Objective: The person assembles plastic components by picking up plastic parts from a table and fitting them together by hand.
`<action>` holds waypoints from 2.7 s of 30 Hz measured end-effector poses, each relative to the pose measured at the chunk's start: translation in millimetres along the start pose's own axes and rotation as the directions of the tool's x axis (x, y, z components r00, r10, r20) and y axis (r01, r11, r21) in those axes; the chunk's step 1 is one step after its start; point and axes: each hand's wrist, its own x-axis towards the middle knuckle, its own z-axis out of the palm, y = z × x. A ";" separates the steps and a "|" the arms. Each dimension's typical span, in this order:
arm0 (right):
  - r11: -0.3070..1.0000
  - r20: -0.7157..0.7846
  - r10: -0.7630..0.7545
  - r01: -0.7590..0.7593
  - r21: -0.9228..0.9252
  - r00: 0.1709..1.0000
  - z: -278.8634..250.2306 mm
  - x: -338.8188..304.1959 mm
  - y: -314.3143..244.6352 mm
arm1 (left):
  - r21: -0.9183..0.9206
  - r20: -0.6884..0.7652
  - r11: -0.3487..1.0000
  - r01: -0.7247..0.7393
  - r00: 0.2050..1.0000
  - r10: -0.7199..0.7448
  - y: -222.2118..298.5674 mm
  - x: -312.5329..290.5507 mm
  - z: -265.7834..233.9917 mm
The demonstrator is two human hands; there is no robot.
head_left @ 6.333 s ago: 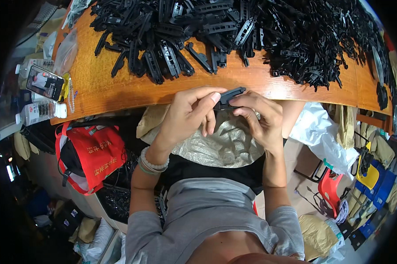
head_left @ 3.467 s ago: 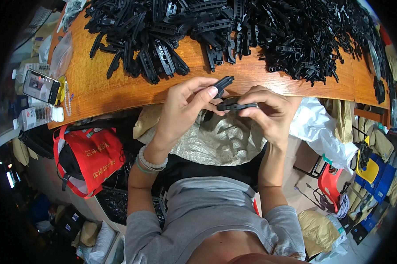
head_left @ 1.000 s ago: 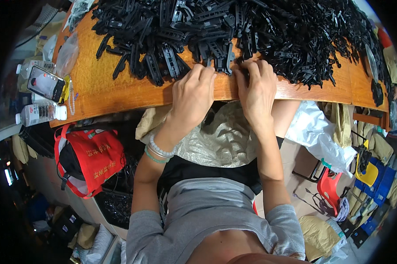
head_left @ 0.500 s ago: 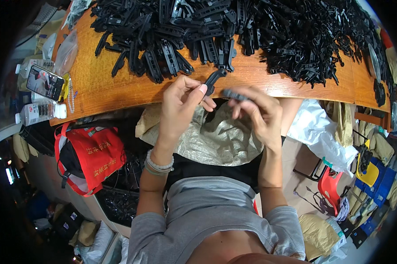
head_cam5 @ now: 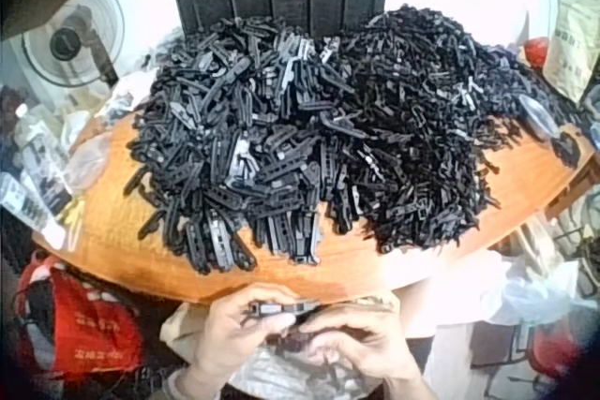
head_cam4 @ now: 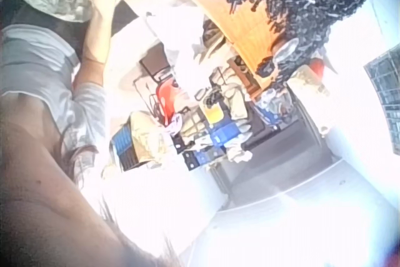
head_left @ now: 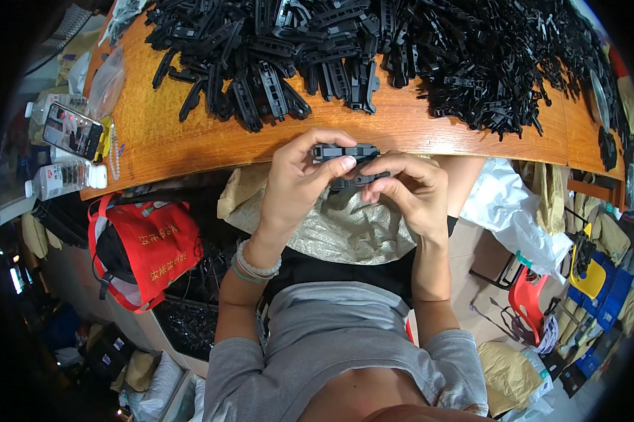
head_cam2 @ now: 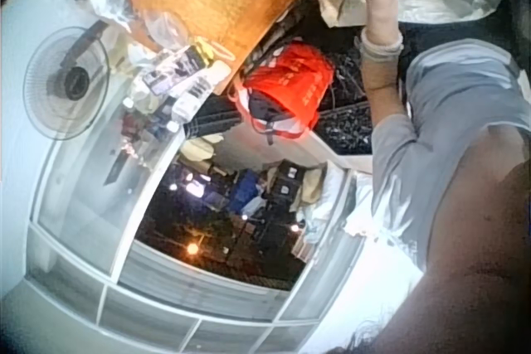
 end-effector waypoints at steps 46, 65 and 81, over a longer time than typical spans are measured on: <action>0.749 0.030 -0.325 0.277 -0.602 0.945 -0.9 -0.3 14.4 | 0.652 0.292 0.664 -0.365 0.930 0.224 9.3 -11.1 -5.9; 0.003 0.016 -0.699 0.025 -1.000 0.715 -24.9 92.8 17.6 | 0.896 0.342 0.049 -0.441 0.758 0.555 -19.9 65.7 27.8; 0.073 0.031 -0.576 0.090 -0.993 0.817 -5.9 64.1 33.0 | 0.837 0.296 0.150 -0.526 0.666 0.685 -32.3 50.1 -0.6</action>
